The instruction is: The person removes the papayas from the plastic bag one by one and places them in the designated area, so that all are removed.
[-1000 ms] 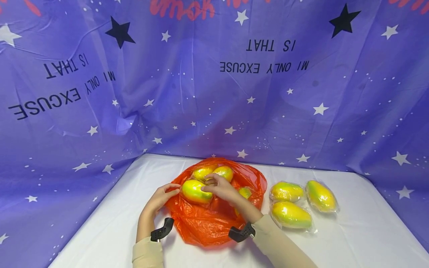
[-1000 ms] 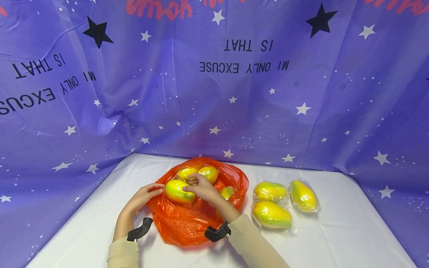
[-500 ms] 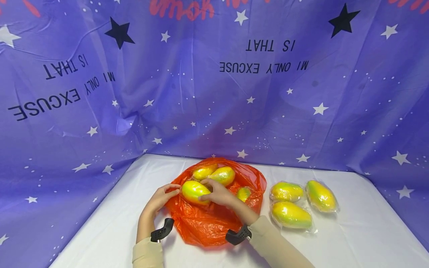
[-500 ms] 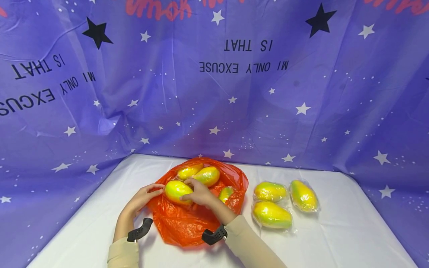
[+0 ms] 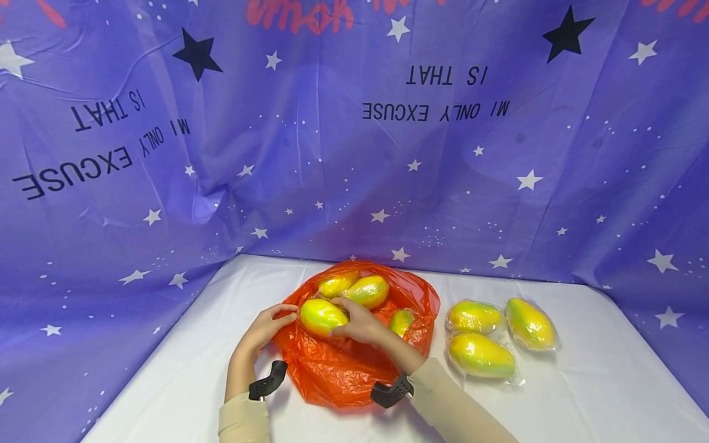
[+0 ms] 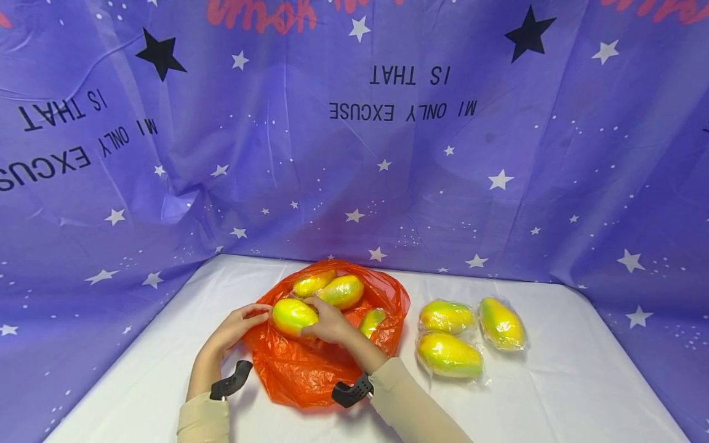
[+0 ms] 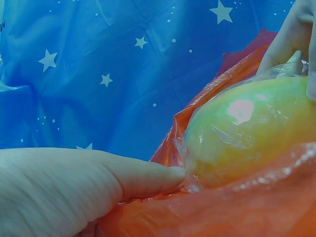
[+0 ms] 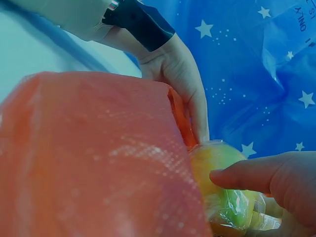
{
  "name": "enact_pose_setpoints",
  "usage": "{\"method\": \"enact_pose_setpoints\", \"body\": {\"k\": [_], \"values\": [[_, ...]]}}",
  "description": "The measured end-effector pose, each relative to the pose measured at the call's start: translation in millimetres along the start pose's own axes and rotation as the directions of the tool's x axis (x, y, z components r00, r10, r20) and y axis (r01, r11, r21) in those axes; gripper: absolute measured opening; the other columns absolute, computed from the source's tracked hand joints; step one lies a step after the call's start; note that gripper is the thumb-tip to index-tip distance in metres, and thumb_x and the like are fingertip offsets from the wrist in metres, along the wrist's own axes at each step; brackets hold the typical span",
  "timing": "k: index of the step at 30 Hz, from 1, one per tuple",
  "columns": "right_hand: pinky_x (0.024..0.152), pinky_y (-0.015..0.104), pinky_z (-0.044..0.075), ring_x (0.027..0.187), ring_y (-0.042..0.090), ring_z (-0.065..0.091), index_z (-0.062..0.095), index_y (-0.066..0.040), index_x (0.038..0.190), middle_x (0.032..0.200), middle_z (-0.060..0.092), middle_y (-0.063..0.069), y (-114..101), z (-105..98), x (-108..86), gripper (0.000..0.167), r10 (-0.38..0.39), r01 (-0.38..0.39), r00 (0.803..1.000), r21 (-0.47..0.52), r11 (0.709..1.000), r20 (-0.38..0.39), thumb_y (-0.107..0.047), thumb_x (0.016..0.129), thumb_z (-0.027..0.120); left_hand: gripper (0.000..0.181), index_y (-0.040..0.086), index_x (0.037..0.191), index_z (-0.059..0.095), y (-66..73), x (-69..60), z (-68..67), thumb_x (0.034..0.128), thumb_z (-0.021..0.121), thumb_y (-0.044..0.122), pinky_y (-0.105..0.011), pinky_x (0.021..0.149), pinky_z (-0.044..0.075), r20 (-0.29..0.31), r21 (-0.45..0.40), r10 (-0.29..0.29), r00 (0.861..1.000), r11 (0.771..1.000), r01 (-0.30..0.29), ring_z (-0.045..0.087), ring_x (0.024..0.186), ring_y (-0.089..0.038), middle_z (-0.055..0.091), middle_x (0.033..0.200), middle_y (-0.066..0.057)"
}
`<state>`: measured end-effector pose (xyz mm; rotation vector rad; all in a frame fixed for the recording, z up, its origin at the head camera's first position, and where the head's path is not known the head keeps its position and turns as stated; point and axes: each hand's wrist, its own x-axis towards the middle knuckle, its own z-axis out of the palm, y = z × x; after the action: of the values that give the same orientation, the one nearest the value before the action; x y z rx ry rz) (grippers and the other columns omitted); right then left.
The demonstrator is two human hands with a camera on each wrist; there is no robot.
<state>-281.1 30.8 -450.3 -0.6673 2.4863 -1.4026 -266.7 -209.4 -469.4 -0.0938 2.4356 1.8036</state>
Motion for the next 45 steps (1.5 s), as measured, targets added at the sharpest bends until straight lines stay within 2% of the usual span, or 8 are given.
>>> {"method": "enact_pose_setpoints", "body": {"k": [3, 8, 15, 18, 22, 25, 32, 45], "values": [[0.103, 0.048, 0.036, 0.127, 0.034, 0.044, 0.051, -0.006, 0.134, 0.147, 0.038, 0.021, 1, 0, -0.1, 0.062, -0.009, 0.009, 1.000, 0.001, 1.000, -0.002, -0.010, 0.077, 0.078, 0.035, 0.000, 0.120, 0.062, -0.6, 0.4, 0.0, 0.0921, 0.065, 0.021, -0.030, 0.081, 0.045, 0.002, -0.005, -0.002, 1.000, 1.000, 0.002, 0.056, 0.100, -0.023, 0.057, 0.125, -0.016], [0.100, 0.046, 0.039, 0.123, 0.031, 0.047, 0.051, -0.004, 0.133, 0.142, 0.045, 0.019, 0, 0, -0.7, 0.059, -0.013, 0.013, 1.000, 0.040, 0.999, 0.003, -0.007, 0.079, 0.075, 0.037, 0.000, 0.122, 0.062, -0.6, 0.2, 0.1, 0.0925, 0.065, 0.022, -0.029, 0.078, 0.047, 0.006, -0.011, -0.006, 1.000, 1.000, 0.006, 0.058, 0.096, -0.021, 0.058, 0.125, -0.016], [0.094, 0.048, 0.043, 0.120, 0.034, 0.048, 0.051, -0.005, 0.133, 0.144, 0.042, 0.019, -3, -3, -6.1, 0.055, 0.031, -0.033, 0.999, 0.097, 0.995, 0.020, -0.005, 0.082, 0.072, 0.037, -0.001, 0.122, 0.061, -0.9, -1.4, 0.0, 0.0931, 0.064, 0.022, -0.030, 0.079, 0.049, 0.004, -0.014, 0.008, 1.000, 1.000, -0.008, 0.059, 0.097, -0.023, 0.057, 0.125, -0.018], [0.087, 0.046, 0.048, 0.117, 0.033, 0.050, 0.051, -0.005, 0.134, 0.142, 0.044, 0.019, -7, -5, -10.1, 0.056, 0.043, -0.045, 0.999, 0.111, 0.993, 0.020, -0.005, 0.082, 0.072, 0.034, -0.001, 0.122, 0.061, -1.6, -0.8, -0.4, 0.0953, 0.060, 0.020, -0.032, 0.084, 0.047, 0.004, -0.008, 0.009, 1.000, 1.000, -0.009, 0.057, 0.103, -0.025, 0.057, 0.126, -0.018], [0.087, 0.045, 0.049, 0.116, 0.032, 0.051, 0.051, -0.005, 0.134, 0.142, 0.044, 0.019, -13, -9, -15.2, 0.057, 0.040, -0.041, 0.999, 0.135, 0.990, 0.011, -0.006, 0.082, 0.071, 0.030, 0.000, 0.121, 0.062, -2.6, 0.9, -0.9, 0.0980, 0.055, 0.019, -0.038, 0.093, 0.042, -0.001, -0.001, 0.014, 1.000, 1.000, -0.014, 0.053, 0.113, -0.027, 0.057, 0.127, -0.017], [0.094, 0.045, 0.044, 0.120, 0.032, 0.048, 0.051, -0.006, 0.134, 0.143, 0.043, 0.018, -16, -11, -18.6, 0.056, 0.022, -0.021, 1.000, 0.144, 0.989, -0.008, -0.007, 0.081, 0.072, 0.030, 0.000, 0.119, 0.063, -3.0, 1.7, -1.1, 0.0982, 0.055, 0.019, -0.040, 0.096, 0.039, -0.003, -0.001, 0.018, 1.000, 1.000, -0.018, 0.051, 0.115, -0.028, 0.057, 0.127, -0.016], [0.088, 0.043, 0.049, 0.110, 0.031, 0.054, 0.054, -0.008, 0.130, 0.126, 0.054, 0.016, -25, -22, -29.5, 0.055, 0.035, -0.024, 0.998, 0.171, 0.985, -0.061, -0.012, 0.079, 0.074, 0.029, 0.001, 0.118, 0.064, -1.3, 1.3, 0.0, 0.0980, 0.055, 0.020, -0.043, 0.097, 0.040, -0.007, 0.011, 0.017, 1.000, 1.000, -0.017, 0.052, 0.115, -0.030, 0.058, 0.125, -0.016], [0.079, 0.036, 0.053, 0.103, 0.027, 0.057, 0.056, -0.013, 0.130, 0.119, 0.059, 0.010, -36, -45, -54.7, 0.056, 0.043, -0.013, 0.987, 0.192, 0.981, -0.154, -0.016, 0.078, 0.076, 0.029, -0.001, 0.120, 0.063, -3.1, 3.2, -0.1, 0.0981, 0.054, 0.016, -0.042, 0.096, 0.039, -0.009, 0.010, 0.028, 1.000, 1.000, -0.028, 0.051, 0.117, -0.030, 0.055, 0.130, -0.019]]}}
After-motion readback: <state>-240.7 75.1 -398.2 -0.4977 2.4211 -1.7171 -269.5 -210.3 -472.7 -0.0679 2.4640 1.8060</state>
